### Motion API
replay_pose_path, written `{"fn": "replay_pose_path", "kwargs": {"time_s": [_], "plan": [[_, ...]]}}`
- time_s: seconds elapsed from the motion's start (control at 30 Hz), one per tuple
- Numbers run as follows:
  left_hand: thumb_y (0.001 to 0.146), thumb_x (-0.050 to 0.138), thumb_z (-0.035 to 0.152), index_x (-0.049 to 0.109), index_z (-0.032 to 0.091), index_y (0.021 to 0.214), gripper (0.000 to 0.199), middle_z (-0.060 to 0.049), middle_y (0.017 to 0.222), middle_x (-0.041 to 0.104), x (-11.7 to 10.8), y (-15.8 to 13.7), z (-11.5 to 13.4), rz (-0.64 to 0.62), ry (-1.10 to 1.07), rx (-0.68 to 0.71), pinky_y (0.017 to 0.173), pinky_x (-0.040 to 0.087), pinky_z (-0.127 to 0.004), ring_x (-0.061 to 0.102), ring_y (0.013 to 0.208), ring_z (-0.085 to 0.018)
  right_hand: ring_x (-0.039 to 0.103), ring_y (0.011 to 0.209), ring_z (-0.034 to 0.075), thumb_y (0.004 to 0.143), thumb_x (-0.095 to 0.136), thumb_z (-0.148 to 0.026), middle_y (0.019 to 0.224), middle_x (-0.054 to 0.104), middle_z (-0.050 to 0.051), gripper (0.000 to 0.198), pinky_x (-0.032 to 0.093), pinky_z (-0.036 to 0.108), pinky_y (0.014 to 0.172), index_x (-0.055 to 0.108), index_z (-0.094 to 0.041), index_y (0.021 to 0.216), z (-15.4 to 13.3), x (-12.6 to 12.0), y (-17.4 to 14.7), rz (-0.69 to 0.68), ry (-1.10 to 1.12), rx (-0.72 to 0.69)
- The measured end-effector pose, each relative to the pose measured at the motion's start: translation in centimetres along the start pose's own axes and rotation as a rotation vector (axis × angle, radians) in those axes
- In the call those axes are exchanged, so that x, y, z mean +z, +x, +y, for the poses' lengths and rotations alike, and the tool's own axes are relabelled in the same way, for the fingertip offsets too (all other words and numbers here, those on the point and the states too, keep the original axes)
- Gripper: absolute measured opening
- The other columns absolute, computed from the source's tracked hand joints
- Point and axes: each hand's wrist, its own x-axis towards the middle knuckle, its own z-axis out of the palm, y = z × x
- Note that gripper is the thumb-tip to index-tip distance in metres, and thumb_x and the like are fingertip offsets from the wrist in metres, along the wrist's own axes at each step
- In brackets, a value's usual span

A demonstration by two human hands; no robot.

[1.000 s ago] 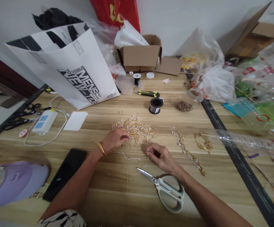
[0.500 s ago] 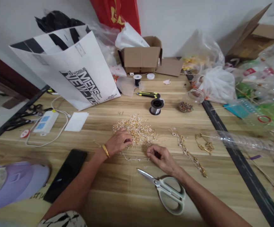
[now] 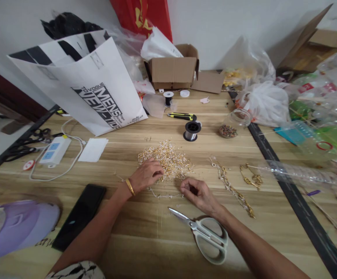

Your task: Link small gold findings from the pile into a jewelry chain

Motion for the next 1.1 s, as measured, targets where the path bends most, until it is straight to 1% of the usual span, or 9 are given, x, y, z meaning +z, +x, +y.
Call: {"fn": "replay_pose_path", "kwargs": {"time_s": [0.2, 0.33, 0.53, 0.63, 0.73, 0.87, 1.1], "plan": [[0.084, 0.053, 0.015, 0.065, 0.017, 0.078, 0.013, -0.003, 0.076, 0.064, -0.1, 0.0, 0.3, 0.02, -0.013, 0.013, 0.08, 0.039, -0.029, 0.05, 0.078, -0.016, 0.038, 0.054, 0.01, 0.087, 0.052, -0.033, 0.059, 0.043, -0.003, 0.021, 0.03, 0.022, 0.051, 0.053, -0.016, 0.075, 0.2, 0.0, 0.0, 0.018, 0.066, 0.042], [0.083, 0.055, 0.014, 0.065, 0.016, 0.075, 0.013, -0.003, 0.076, 0.064, -0.1, 0.1, 0.7, 0.02, -0.046, 0.017, 0.08, 0.04, -0.029, 0.052, 0.079, -0.016, 0.036, 0.054, 0.01, 0.086, 0.052, -0.034, 0.059, 0.041, -0.003, 0.021, 0.029, 0.022, 0.05, 0.053, -0.016, 0.075, 0.1, -0.1, 0.0, 0.033, 0.101, 0.053], [0.084, 0.054, 0.013, 0.067, 0.015, 0.079, 0.014, -0.005, 0.078, 0.065, 0.0, 0.1, 1.0, 0.018, -0.067, 0.023, 0.082, 0.041, -0.03, 0.053, 0.082, -0.016, 0.035, 0.05, 0.008, 0.086, 0.054, -0.035, 0.057, 0.041, -0.004, 0.022, 0.028, 0.021, 0.047, 0.052, -0.016, 0.075, -0.1, -0.2, 0.0, 0.046, 0.165, 0.088], [0.084, 0.054, 0.015, 0.066, 0.015, 0.078, 0.014, -0.004, 0.078, 0.064, -0.3, 0.1, 0.9, 0.011, -0.057, 0.014, 0.081, 0.04, -0.03, 0.052, 0.082, -0.016, 0.036, 0.049, 0.008, 0.085, 0.054, -0.037, 0.057, 0.042, -0.004, 0.023, 0.028, 0.021, 0.046, 0.053, -0.016, 0.076, 0.0, -0.2, 0.0, 0.047, 0.18, 0.096], [0.083, 0.056, 0.016, 0.065, 0.015, 0.074, 0.013, -0.003, 0.075, 0.062, -1.0, -0.1, 0.5, -0.021, -0.023, -0.006, 0.08, 0.039, -0.03, 0.051, 0.08, -0.017, 0.037, 0.049, 0.008, 0.086, 0.054, -0.038, 0.057, 0.043, -0.004, 0.024, 0.029, 0.021, 0.046, 0.053, -0.016, 0.077, 0.2, -0.1, 0.0, 0.042, 0.189, 0.087], [0.079, 0.057, 0.011, 0.063, 0.015, 0.07, 0.012, -0.002, 0.071, 0.062, -1.7, -0.4, 0.1, -0.124, 0.023, 0.006, 0.079, 0.038, -0.029, 0.05, 0.078, -0.017, 0.037, 0.051, 0.008, 0.086, 0.054, -0.036, 0.06, 0.044, -0.003, 0.022, 0.03, 0.021, 0.046, 0.052, -0.016, 0.077, 0.3, 0.0, 0.0, 0.04, 0.196, 0.078], [0.078, 0.057, 0.009, 0.064, 0.016, 0.07, 0.013, -0.002, 0.072, 0.062, -1.2, -0.5, 0.1, -0.139, 0.031, 0.04, 0.076, 0.037, -0.028, 0.051, 0.078, -0.017, 0.036, 0.051, 0.008, 0.086, 0.054, -0.038, 0.059, 0.043, -0.003, 0.024, 0.029, 0.021, 0.045, 0.052, -0.016, 0.077, 0.2, -0.1, 0.0, 0.034, 0.175, 0.076]]}}
